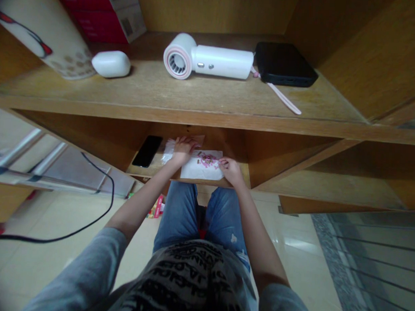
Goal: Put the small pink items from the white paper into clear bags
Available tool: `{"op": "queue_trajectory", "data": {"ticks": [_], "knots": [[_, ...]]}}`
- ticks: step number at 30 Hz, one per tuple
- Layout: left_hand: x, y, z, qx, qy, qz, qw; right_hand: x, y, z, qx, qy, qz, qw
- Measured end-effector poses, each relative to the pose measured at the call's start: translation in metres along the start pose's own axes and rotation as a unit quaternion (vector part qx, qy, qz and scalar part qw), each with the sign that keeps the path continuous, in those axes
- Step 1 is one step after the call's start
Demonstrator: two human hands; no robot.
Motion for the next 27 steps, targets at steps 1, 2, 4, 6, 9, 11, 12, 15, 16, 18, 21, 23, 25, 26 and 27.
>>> {"op": "queue_trajectory", "data": {"ticks": [1,2,4,6,9,11,12,15,16,18,21,23,25,26,27], "knots": [[-0.001,0.000,-0.001,-0.004,-0.010,-0.012,1.000,0.003,-0.004,-0.002,0.025,0.006,0.035,0.999],[-0.002,0.000,-0.002,-0.009,-0.021,-0.025,0.999,0.006,-0.007,-0.004,0.046,0.021,0.069,0.996],[-0.003,0.000,-0.003,-0.016,-0.042,-0.064,0.997,0.014,-0.008,-0.006,0.066,0.052,0.121,0.989],[-0.004,0.000,-0.005,-0.026,-0.070,-0.131,0.989,0.019,-0.004,-0.006,0.062,0.064,0.144,0.986],[-0.002,0.003,-0.007,-0.076,-0.126,-0.302,0.942,0.019,0.004,-0.002,0.046,0.056,0.143,0.987],[0.000,0.005,-0.011,-0.127,-0.172,-0.435,0.875,0.016,0.006,0.001,0.048,0.046,0.139,0.988],[0.000,0.005,-0.014,-0.153,-0.195,-0.496,0.832,0.014,0.006,0.002,0.052,0.038,0.137,0.989],[0.003,0.001,-0.027,-0.235,-0.239,-0.640,0.691,0.007,0.001,0.007,0.059,-0.008,0.119,0.991],[0.005,-0.002,-0.032,-0.263,-0.234,-0.678,0.645,0.006,-0.001,0.009,0.063,-0.024,0.111,0.992],[0.008,-0.010,-0.041,-0.300,-0.218,-0.739,0.562,0.006,-0.005,0.011,0.078,-0.039,0.099,0.991],[0.011,-0.021,-0.049,-0.332,-0.206,-0.781,0.486,0.010,-0.006,0.013,0.093,-0.019,0.082,0.992],[0.013,-0.025,-0.052,-0.344,-0.200,-0.788,0.470,0.013,-0.004,0.014,0.074,-0.003,0.070,0.995],[0.013,-0.027,-0.053,-0.345,-0.206,-0.787,0.468,0.012,-0.001,0.015,0.053,-0.005,0.063,0.997],[0.012,-0.027,-0.054,-0.343,-0.213,-0.784,0.471,0.010,0.000,0.015,0.049,-0.020,0.060,0.997],[0.011,-0.027,-0.055,-0.339,-0.220,-0.781,0.476,0.008,0.000,0.016,0.051,-0.040,0.054,0.996]]}}
Point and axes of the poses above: each hand's wrist, its own z-axis towards the middle knuckle, its own x-axis out of the palm, y = z × x, the point moved 4 cm from there along z, towards the middle knuckle, and after that the axes turned 9 degrees about -z, right-handed, at the moved point
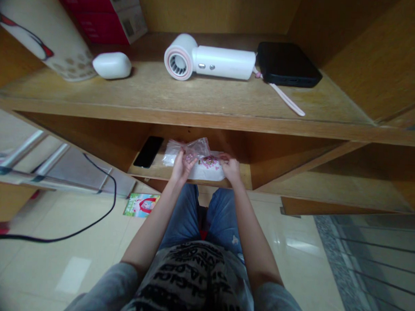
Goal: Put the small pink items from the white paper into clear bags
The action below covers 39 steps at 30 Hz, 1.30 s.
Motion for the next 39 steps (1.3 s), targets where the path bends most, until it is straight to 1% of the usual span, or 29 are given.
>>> {"op": "queue_trajectory", "data": {"ticks": [2,3,5,7,8,10,13,16,18,20,24,26,29,35,37,39], "knots": [[0.000,-0.002,-0.002,0.016,0.005,0.011,1.000,-0.003,0.000,0.001,0.010,-0.035,-0.020,0.999],[0.000,-0.003,-0.003,0.022,0.009,0.017,1.000,-0.002,0.000,0.002,0.012,-0.035,-0.031,0.999],[0.000,-0.005,-0.005,0.035,0.016,0.032,0.999,0.002,0.002,0.003,0.006,-0.005,-0.038,0.999],[0.001,-0.007,-0.007,0.047,0.018,0.052,0.997,0.006,0.004,0.003,-0.014,0.025,-0.016,0.999],[0.002,-0.008,-0.008,0.051,0.018,0.063,0.997,0.008,0.005,0.003,-0.023,0.030,0.000,0.999],[0.003,-0.010,-0.009,0.061,0.015,0.082,0.995,0.009,0.004,0.003,-0.027,0.018,0.021,0.999],[0.003,-0.013,-0.010,0.080,0.009,0.093,0.992,0.007,0.001,0.004,-0.017,-0.015,-0.006,1.000],[0.003,-0.015,-0.011,0.088,0.006,0.103,0.991,0.007,0.001,0.004,-0.031,-0.002,-0.028,0.999],[0.003,-0.015,-0.011,0.089,0.003,0.107,0.990,0.008,0.004,0.005,-0.042,0.014,-0.010,0.999],[0.004,-0.015,-0.012,0.091,0.004,0.106,0.990,0.008,0.006,0.005,-0.038,0.015,0.027,0.999],[0.006,-0.013,-0.013,0.091,0.013,0.103,0.990,0.007,0.012,0.001,0.019,0.012,0.122,0.992],[0.007,-0.012,-0.014,0.086,0.016,0.109,0.990,0.007,0.019,-0.005,0.032,0.016,0.153,0.988],[0.007,-0.010,-0.013,0.076,0.015,0.126,0.989,0.004,0.032,-0.014,0.026,0.021,0.165,0.986],[0.003,-0.011,-0.006,0.089,-0.003,0.173,0.981,-0.002,0.054,-0.023,-0.013,0.063,0.188,0.980],[0.002,-0.012,-0.005,0.107,-0.002,0.197,0.974,-0.005,0.059,-0.024,-0.018,0.068,0.193,0.979],[0.002,-0.017,-0.008,0.172,0.003,0.229,0.958,-0.007,0.062,-0.025,-0.011,0.061,0.198,0.978]]}}
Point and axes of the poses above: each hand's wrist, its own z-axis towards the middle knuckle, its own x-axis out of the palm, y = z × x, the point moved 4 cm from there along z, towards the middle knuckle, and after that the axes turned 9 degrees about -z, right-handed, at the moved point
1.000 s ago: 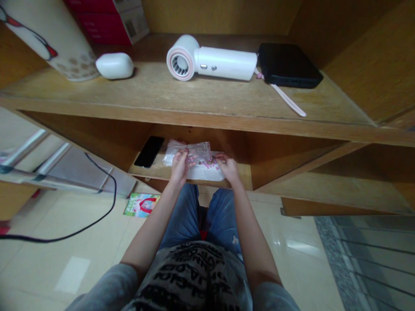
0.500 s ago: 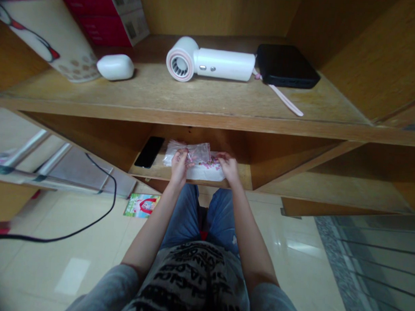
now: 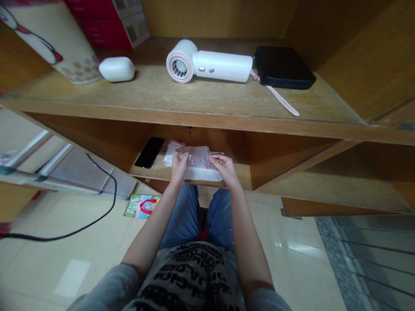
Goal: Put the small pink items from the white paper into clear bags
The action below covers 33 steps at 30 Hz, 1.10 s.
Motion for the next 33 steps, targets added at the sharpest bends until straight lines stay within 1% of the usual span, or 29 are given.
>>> {"op": "queue_trajectory", "data": {"ticks": [2,3,4,5,6,8,9,12,18,22,24,27,30,33], "knots": [[0.000,-0.009,-0.005,0.082,-0.010,0.052,0.995,-0.001,0.003,-0.002,0.007,-0.025,0.015,1.000],[0.001,-0.013,-0.009,0.110,-0.008,0.084,0.990,-0.001,0.004,-0.003,0.010,-0.039,0.023,0.999],[0.004,-0.016,-0.013,0.124,0.001,0.116,0.986,0.000,0.005,-0.004,0.012,-0.048,0.029,0.998],[0.008,-0.019,-0.016,0.122,0.025,0.142,0.982,0.000,0.005,-0.004,0.014,-0.053,0.033,0.998],[0.014,-0.020,-0.020,0.112,0.066,0.156,0.979,0.002,0.006,-0.005,0.015,-0.051,0.036,0.998],[0.026,-0.022,-0.026,0.089,0.143,0.154,0.974,0.005,0.007,-0.006,0.017,-0.042,0.042,0.998],[0.030,-0.023,-0.027,0.083,0.163,0.147,0.972,0.007,0.008,-0.007,0.015,-0.037,0.048,0.998],[0.036,-0.021,-0.027,0.072,0.183,0.133,0.971,0.009,0.010,-0.008,0.002,-0.024,0.064,0.998],[0.033,-0.012,-0.023,0.048,0.206,0.145,0.967,0.009,0.011,-0.011,-0.004,0.011,0.051,0.999],[0.034,-0.013,-0.024,0.051,0.237,0.166,0.956,0.009,0.012,-0.010,-0.021,0.005,0.047,0.999],[0.035,-0.015,-0.024,0.062,0.243,0.188,0.950,0.008,0.015,-0.010,-0.039,-0.012,0.022,0.999],[0.035,-0.018,-0.024,0.079,0.240,0.229,0.940,0.004,0.019,-0.010,-0.071,-0.061,-0.055,0.994],[0.035,-0.020,-0.024,0.091,0.229,0.261,0.933,0.000,0.024,-0.012,-0.084,-0.100,-0.160,0.979],[0.036,-0.021,-0.024,0.092,0.226,0.287,0.926,0.000,0.028,-0.014,-0.074,-0.112,-0.252,0.958]]}}
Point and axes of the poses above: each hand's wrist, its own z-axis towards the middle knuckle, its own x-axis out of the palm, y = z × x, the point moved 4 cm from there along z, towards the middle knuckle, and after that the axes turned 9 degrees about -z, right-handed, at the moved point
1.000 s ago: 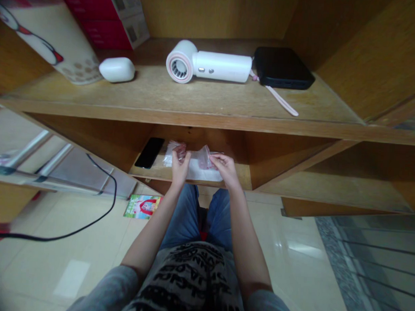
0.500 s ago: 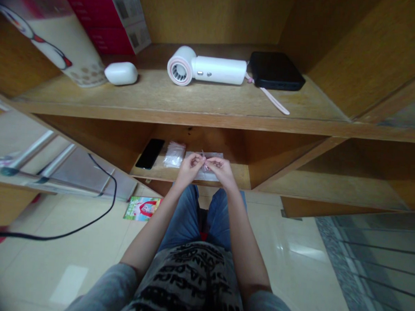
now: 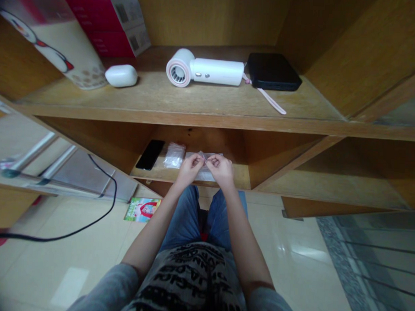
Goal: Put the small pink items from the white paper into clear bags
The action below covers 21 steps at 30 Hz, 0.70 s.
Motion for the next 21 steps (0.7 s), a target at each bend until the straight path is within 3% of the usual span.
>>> {"op": "queue_trajectory", "data": {"ticks": [6,11,17,21], "knots": [[0.000,-0.005,-0.001,-0.011,0.002,0.056,0.998,-0.003,0.007,-0.002,0.014,-0.002,-0.111,0.994],[-0.005,-0.007,-0.003,-0.012,-0.003,0.099,0.995,-0.014,-0.003,-0.001,0.059,-0.058,-0.165,0.983],[-0.005,-0.010,-0.006,0.008,0.011,0.097,0.995,-0.020,-0.008,-0.005,0.081,-0.090,-0.152,0.981],[-0.003,-0.009,-0.006,0.017,0.012,0.082,0.996,-0.013,-0.003,-0.007,0.027,-0.072,-0.096,0.992]]}}
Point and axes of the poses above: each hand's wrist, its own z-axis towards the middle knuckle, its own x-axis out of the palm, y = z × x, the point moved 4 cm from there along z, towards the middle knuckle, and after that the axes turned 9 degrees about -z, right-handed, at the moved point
